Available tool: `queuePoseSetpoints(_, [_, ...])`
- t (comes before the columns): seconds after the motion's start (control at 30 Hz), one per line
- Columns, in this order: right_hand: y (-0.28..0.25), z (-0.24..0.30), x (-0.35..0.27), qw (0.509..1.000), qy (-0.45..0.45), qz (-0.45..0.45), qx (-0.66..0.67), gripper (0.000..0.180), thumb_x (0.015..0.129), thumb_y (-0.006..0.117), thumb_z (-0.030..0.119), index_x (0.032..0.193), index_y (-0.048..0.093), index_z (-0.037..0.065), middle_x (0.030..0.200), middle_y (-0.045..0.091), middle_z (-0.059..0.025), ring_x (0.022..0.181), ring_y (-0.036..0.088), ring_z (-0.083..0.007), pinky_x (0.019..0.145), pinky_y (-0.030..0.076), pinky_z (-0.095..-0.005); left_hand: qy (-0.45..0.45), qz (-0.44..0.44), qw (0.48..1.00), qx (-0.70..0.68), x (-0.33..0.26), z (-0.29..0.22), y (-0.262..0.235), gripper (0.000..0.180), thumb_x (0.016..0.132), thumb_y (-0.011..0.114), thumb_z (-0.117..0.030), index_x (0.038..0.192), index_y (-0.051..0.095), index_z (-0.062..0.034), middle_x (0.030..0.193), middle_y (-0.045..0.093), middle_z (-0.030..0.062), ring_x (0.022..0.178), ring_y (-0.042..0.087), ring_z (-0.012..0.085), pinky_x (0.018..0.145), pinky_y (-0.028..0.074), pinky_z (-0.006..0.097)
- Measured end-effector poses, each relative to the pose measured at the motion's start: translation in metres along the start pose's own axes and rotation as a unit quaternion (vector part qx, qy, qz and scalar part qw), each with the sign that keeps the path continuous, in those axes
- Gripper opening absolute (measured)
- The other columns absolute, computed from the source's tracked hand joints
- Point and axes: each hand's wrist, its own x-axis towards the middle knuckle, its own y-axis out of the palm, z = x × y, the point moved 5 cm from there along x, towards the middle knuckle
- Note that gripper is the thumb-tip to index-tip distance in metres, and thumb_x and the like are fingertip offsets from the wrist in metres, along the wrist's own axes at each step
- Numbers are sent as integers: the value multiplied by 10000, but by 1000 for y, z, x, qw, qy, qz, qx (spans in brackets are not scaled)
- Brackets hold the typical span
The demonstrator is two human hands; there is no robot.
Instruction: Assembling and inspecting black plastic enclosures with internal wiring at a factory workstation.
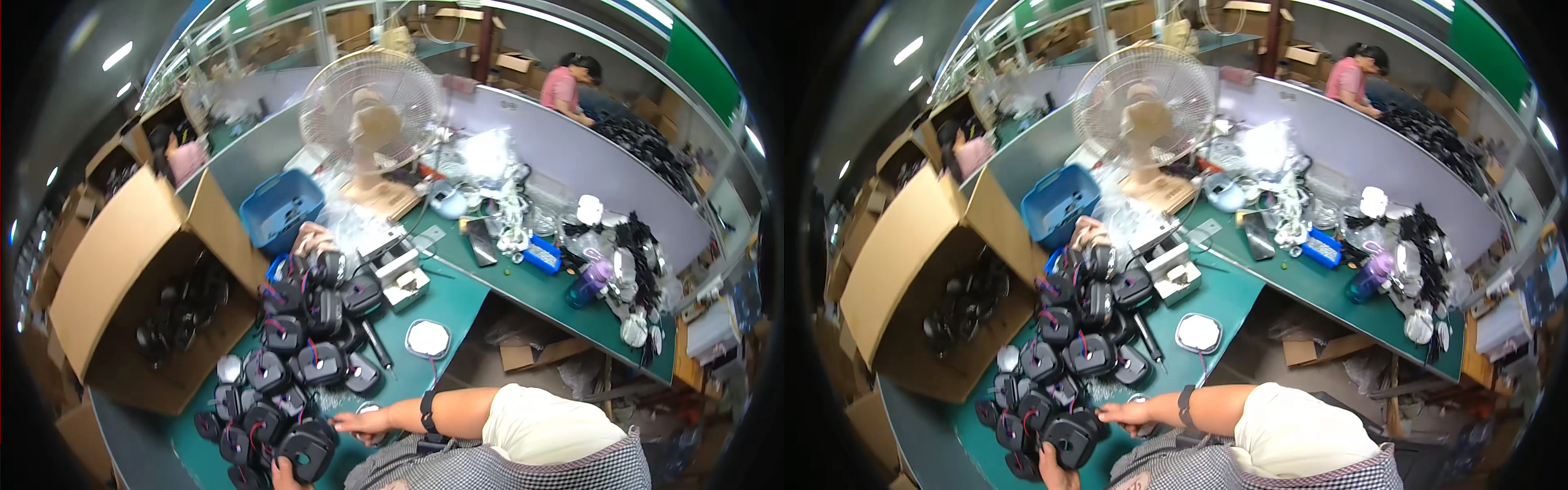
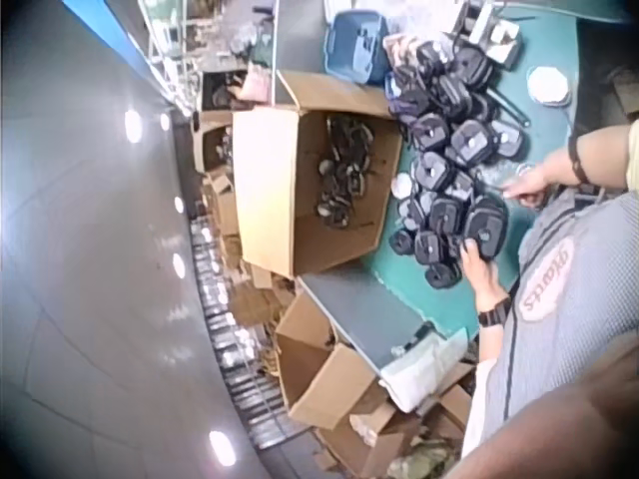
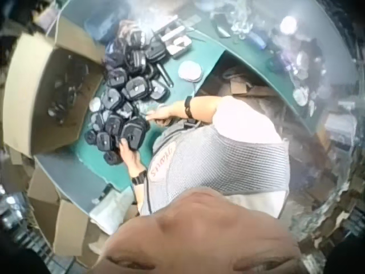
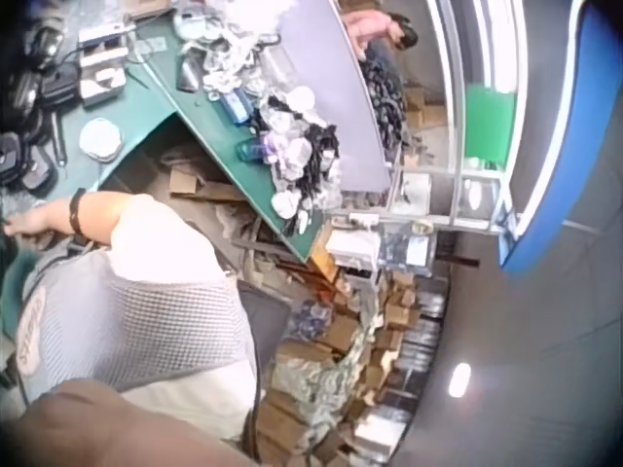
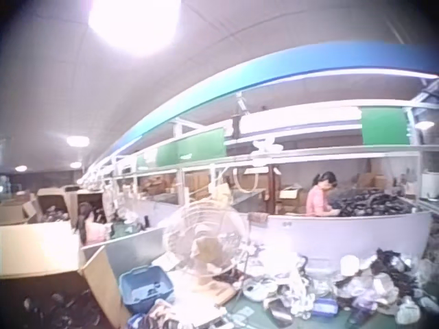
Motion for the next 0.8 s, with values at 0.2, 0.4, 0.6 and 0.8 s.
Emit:
queuePoseSetpoints(0.2, [-17,-22,2,999,29,-7,27,277,960,487,284,1165,633,166,693,469,37,505,410,-85,510,406,-276,-50,150,987,-15,18,31,24,427,982,561,-221,1334,481,6,1317,544,141,1202,519,282,1045,404,403])
queuePoseSetpoints(0.4, [-19,-13,4,992,-37,-67,-99,228,742,534,19,902,685,77,753,625,10,677,586,-147,644,489,-315,-32,122,985,-119,33,45,39,388,977,540,-182,1303,486,20,1220,602,147,1147,581,270,1005,459,418])
queuePoseSetpoints(0.6, [-48,-14,-14,991,16,-129,-41,156,789,530,26,847,673,8,810,674,-68,672,639,-170,610,526,-310,-62,128,981,-136,56,49,63,366,1019,491,-232,1311,494,-11,1301,570,106,1198,549,240,1066,408,420])
queuePoseSetpoints(0.8, [-28,-1,-9,997,4,-34,73,69,859,640,65,885,683,18,799,651,-32,658,566,-100,625,469,-240,-86,80,984,-134,62,56,40,323,997,551,-243,1235,504,-30,1189,601,94,1081,608,196,941,514,374])
